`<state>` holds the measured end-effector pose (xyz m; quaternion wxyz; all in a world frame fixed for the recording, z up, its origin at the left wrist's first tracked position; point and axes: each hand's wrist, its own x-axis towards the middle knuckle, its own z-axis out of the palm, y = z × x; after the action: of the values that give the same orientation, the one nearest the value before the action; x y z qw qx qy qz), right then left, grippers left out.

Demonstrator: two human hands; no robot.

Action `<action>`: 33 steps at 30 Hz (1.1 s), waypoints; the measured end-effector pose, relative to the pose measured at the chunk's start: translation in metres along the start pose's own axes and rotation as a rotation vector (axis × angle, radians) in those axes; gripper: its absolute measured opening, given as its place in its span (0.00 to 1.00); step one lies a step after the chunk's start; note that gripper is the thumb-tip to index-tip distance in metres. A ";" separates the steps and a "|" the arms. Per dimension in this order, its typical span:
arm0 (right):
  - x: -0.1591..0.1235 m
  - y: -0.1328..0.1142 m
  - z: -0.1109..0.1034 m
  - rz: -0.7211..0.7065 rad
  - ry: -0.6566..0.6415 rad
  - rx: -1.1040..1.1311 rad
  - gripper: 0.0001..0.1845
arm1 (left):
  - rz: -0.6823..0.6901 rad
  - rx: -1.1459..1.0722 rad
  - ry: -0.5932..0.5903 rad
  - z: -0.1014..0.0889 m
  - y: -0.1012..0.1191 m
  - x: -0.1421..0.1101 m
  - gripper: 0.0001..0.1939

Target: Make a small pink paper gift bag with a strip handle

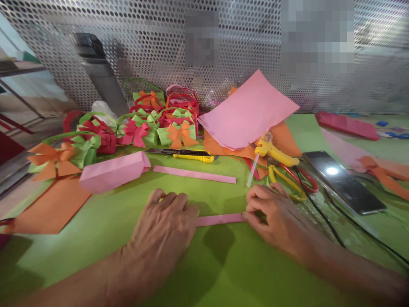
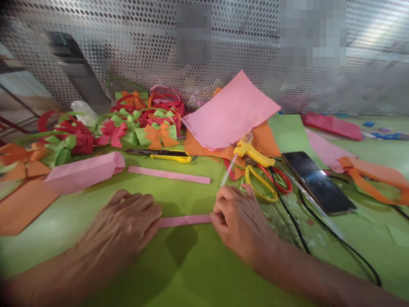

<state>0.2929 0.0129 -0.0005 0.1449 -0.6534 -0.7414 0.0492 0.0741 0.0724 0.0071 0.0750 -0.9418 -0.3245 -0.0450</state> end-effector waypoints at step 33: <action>0.005 0.012 -0.008 0.069 -0.141 -0.004 0.08 | 0.285 0.167 -0.019 0.009 0.000 -0.003 0.33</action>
<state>0.3061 0.0186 0.0053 0.0892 -0.6740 -0.7267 0.0984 0.0715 0.0723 -0.0024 0.1555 -0.9692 -0.1910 0.0019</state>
